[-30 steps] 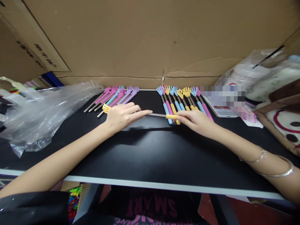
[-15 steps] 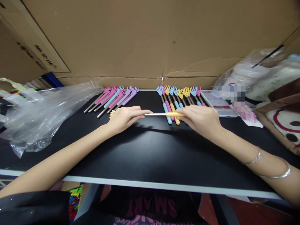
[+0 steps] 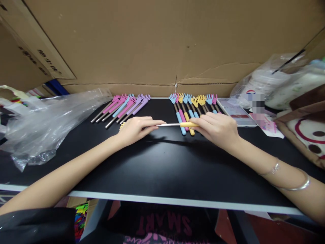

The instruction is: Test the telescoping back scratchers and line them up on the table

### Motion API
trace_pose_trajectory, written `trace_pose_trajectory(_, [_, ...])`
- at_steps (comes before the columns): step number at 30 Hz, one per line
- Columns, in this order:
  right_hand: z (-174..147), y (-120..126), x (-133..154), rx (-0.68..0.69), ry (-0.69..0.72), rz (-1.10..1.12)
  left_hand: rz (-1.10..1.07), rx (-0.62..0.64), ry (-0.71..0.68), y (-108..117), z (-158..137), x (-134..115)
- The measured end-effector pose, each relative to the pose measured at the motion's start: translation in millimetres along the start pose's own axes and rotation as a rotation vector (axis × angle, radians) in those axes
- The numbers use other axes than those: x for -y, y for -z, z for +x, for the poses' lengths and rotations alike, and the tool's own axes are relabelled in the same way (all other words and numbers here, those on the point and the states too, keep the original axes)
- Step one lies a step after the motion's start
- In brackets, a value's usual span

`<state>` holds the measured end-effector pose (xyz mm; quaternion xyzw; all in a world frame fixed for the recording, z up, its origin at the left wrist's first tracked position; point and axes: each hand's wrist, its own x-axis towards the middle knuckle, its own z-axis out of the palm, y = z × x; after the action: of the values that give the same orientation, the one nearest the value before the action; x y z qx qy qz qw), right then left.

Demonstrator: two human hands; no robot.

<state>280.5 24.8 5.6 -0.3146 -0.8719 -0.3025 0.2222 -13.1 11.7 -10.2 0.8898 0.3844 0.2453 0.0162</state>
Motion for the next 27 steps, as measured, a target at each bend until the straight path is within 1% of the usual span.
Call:
trace_pose_trajectory(4, [-0.7,-3.3,-0.6,-0.046,0.025,0.015,0.234,-0.108,-0.031,0.5,-2.2,-4.6])
trace_pose_trajectory(7, [-2.1,-4.9,-0.2,-0.023,-0.006,0.099,0.387,-0.181,-0.086,0.3,-3.6,-6.0])
trace_pose_trajectory(9, [-3.0,-5.4,0.0,0.043,-0.038,0.176,0.465,-0.228,-0.138,0.2,-4.0,-5.7])
trace_pose_trajectory(13, [-3.3,-6.3,-1.2,0.233,-0.097,0.355,0.579,-0.317,-0.248,0.6,-3.3,-4.3])
trace_pose_trajectory(17, [-0.8,-6.0,-2.9,0.387,-0.152,0.557,0.671,-0.388,-0.315,1.7,-2.0,-3.7])
trace_pose_trajectory(20, [1.2,-4.8,-2.2,0.461,-0.184,0.686,0.687,-0.401,-0.338,2.4,-1.9,-3.5])
trace_pose_trajectory(22, [1.6,-4.3,-1.2,0.481,-0.197,0.707,0.682,-0.390,-0.338,2.7,-1.8,-3.6])
trace_pose_trajectory(27, [0.0,-5.0,1.3,0.476,-0.207,0.571,0.642,-0.348,-0.308,2.6,-1.3,-5.2])
